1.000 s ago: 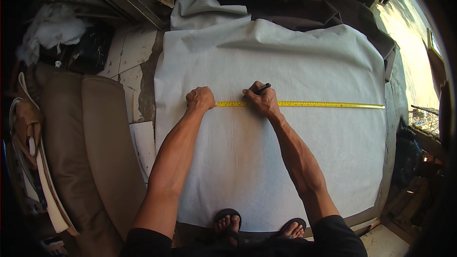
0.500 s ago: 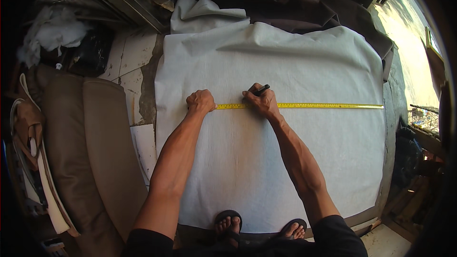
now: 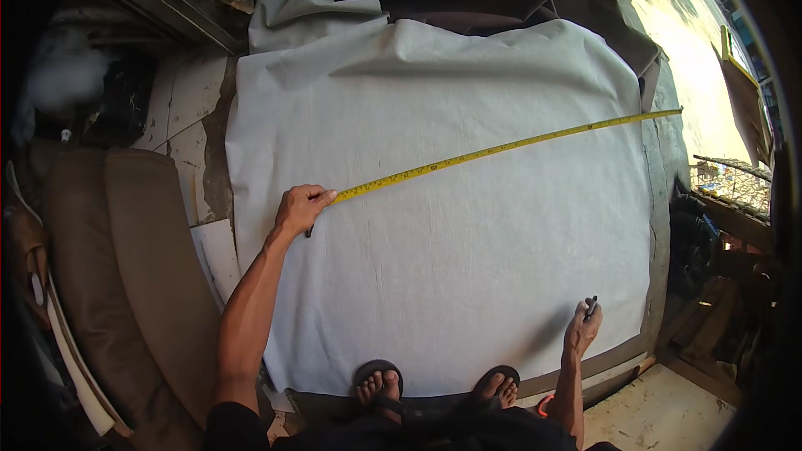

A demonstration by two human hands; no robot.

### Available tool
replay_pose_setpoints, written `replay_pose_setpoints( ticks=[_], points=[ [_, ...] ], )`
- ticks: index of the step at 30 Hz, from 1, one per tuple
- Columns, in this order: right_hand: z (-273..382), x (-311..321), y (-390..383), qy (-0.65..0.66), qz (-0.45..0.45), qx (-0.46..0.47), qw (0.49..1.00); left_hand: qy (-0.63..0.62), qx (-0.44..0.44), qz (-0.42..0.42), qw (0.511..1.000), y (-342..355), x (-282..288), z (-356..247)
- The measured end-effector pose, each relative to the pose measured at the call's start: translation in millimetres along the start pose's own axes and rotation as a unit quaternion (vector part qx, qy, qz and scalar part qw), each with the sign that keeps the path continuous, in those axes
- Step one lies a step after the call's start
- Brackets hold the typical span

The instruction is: The person measures a piece of white fabric on the floor using a tape measure and marks it with a pen. They use a long metal ruler to draw straight lines across the fabric and then cut the fabric along the marked lines using shears.

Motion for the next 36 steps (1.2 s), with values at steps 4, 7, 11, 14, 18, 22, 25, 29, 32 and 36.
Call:
replay_pose_setpoints(
  ticks=[4, 7, 11, 14, 18, 22, 25, 29, 32, 36],
  points=[
    [-171, 88, -56, -0.220, -0.027, -0.357, 0.907, -0.092, 0.033, -0.085, 0.992, -27, -18, 10],
    [-258, 97, -104, -0.149, -0.023, -0.385, 0.910, -0.116, -0.049, -0.170, 0.977, -27, -29, 8],
    [-255, 89, -110, -0.076, -0.031, -0.337, 0.938, -0.100, 0.029, -0.144, 0.984, -17, -28, 8],
    [-259, 97, -102, 0.124, -0.009, -0.496, 0.859, -0.046, 0.046, -0.136, 0.989, -16, -25, 16],
    [-268, 115, -101, 0.251, 0.035, -0.608, 0.752, -0.056, 0.028, -0.167, 0.984, -19, -31, 9],
    [-263, 134, -82, 0.262, 0.094, -0.608, 0.744, -0.037, 0.034, -0.203, 0.978, -21, -37, 4],
    [-275, 144, -50, 0.230, 0.033, -0.557, 0.797, 0.006, 0.022, -0.228, 0.973, -21, -39, 9],
    [-279, 170, 11, 0.273, -0.096, -0.477, 0.830, 0.084, 0.007, -0.249, 0.965, -18, -49, 4],
    [-265, 205, 76, 0.303, -0.099, -0.417, 0.851, 0.092, 0.019, -0.255, 0.962, -14, -55, -2],
    [-187, 242, 147, 0.404, -0.043, -0.234, 0.883, 0.088, 0.063, -0.228, 0.967, -20, -45, 7]
  ],
)
Point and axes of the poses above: each hand's wrist, its own y-axis towards the middle knuckle, its own x-axis out of the back of the hand, z = x × y, the point moved 2 cm from there along y, towards the middle knuckle, and after that the axes turned 5 degrees about -z, right-handed, at the moved point
